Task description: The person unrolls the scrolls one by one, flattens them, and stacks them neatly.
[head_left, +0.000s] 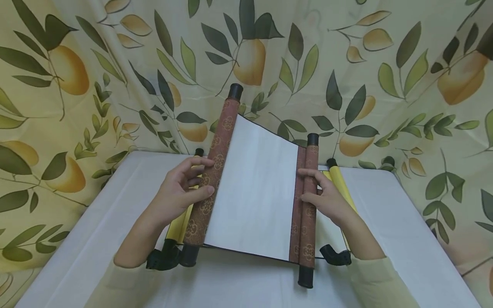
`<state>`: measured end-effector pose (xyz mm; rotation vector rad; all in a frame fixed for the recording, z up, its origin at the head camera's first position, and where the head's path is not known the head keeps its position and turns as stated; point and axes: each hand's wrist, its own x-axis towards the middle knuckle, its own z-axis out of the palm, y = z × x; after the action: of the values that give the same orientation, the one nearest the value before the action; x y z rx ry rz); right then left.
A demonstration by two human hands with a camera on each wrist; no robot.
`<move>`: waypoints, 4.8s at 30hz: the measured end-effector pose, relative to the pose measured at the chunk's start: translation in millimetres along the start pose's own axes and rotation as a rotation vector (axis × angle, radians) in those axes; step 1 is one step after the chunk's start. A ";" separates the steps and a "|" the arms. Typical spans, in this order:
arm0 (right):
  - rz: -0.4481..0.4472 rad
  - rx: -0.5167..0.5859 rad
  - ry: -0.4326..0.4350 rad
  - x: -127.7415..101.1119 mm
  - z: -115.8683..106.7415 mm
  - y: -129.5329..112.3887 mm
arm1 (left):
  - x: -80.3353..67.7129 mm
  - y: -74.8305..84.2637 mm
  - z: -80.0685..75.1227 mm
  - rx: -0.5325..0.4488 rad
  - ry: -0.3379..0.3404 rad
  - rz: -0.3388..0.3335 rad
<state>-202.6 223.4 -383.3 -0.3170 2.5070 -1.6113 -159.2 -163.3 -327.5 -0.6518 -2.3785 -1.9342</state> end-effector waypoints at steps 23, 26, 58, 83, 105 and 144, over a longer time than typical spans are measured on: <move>0.010 -0.142 -0.068 -4.5 -25.5 -19.9 | 1.4 -14.5 -5.7 0.130 -0.125 -0.005; -0.002 -0.166 -0.070 -5.9 -27.4 -20.2 | 2.7 -19.4 -5.1 0.158 -0.122 -0.025; -0.015 -0.243 -0.088 -12.8 -34.3 -13.3 | 2.9 -44.9 -12.7 0.383 -0.252 -0.126; -0.006 -0.288 -0.096 -16.1 -40.3 -11.4 | 6.3 -49.5 -20.2 0.423 -0.302 -0.115; 0.025 -0.274 -0.091 -21.1 -44.7 -3.2 | 5.3 -56.6 -27.7 0.469 -0.283 -0.098; 0.051 -0.332 -0.094 -21.5 -57.0 -2.0 | 9.7 -61.8 -33.9 0.525 -0.232 -0.105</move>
<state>-194.9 278.2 -357.7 -0.3529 2.6790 -1.1291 -196.3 -201.5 -374.7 -0.7512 -2.9359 -1.2139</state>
